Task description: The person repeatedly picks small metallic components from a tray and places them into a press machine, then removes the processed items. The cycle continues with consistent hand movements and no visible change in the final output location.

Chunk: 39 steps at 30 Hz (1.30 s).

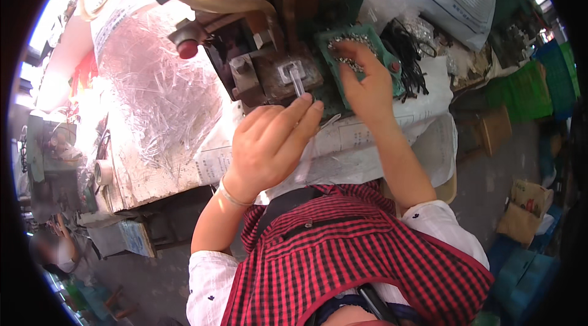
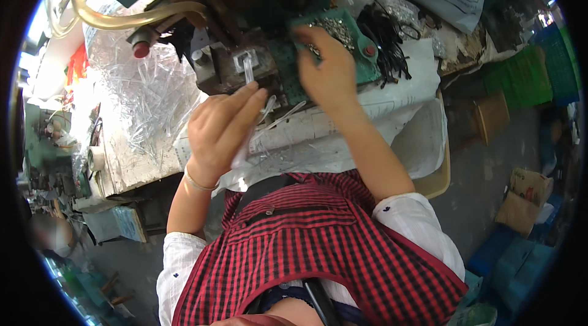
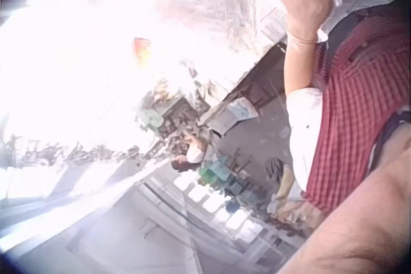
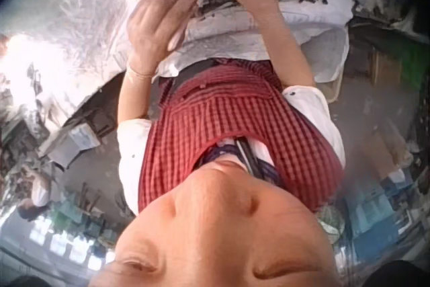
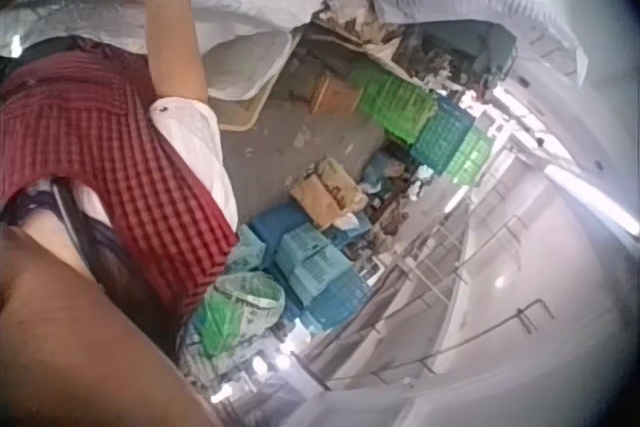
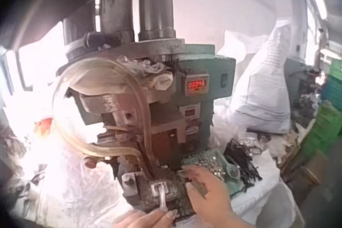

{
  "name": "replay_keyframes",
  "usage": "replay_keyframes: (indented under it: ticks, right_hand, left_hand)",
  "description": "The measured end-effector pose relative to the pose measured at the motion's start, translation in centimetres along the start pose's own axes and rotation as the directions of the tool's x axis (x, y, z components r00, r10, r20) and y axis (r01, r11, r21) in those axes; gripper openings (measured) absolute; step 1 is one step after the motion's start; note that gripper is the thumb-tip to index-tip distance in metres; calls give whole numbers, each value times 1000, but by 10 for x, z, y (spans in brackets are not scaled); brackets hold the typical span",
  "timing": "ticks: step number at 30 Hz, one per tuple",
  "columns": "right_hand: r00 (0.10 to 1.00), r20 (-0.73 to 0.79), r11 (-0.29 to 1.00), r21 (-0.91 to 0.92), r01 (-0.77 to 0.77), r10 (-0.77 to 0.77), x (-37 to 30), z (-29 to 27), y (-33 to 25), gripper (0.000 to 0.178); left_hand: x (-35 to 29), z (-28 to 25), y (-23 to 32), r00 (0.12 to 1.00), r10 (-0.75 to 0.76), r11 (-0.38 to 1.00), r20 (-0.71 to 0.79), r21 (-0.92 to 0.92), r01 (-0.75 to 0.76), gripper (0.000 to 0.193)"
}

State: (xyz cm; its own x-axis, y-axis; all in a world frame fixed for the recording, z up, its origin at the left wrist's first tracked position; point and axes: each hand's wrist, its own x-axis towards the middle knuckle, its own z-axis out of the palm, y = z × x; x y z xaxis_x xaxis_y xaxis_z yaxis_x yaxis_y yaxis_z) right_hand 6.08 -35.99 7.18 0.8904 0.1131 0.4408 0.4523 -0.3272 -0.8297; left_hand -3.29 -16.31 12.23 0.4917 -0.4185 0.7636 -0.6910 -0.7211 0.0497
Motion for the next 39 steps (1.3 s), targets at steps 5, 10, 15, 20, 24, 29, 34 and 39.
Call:
replay_keyframes:
  ticks: [5,10,15,20,24,29,34,39]
  right_hand:
    - [997,-47,959,-279,46,-62,-13,-29,65,27]
    - [985,-121,974,-174,-143,123,0,-53,81,18]
    - [997,49,860,-510,-33,67,-16,-46,72,11]
    - [995,96,721,-689,68,-2,-14,-32,69,8]
    - [984,-68,838,-517,-173,162,-30,-42,69,12]
    - [964,-121,970,-23,-243,238,-24,-42,90,19]
    - [940,-44,930,164,-328,339,-2,-20,61,20]
    - [949,-89,953,30,-300,302,-11,-17,71,16]
  left_hand:
    - [-7,22,-14,999,41,998,-30,57,-39,31]
    - [-11,29,-19,989,95,992,-114,93,-85,30]
    - [-14,28,-17,997,45,998,-60,50,-42,34]
    - [-29,20,2,991,-116,993,-71,-21,115,38]
    - [-73,-21,22,976,-155,988,-152,-18,154,37]
    - [-64,-115,4,543,-262,812,-798,122,571,10]
    - [-68,-105,-60,828,-544,788,-138,255,561,20]
    - [-166,-8,-113,727,-644,654,237,664,362,13]
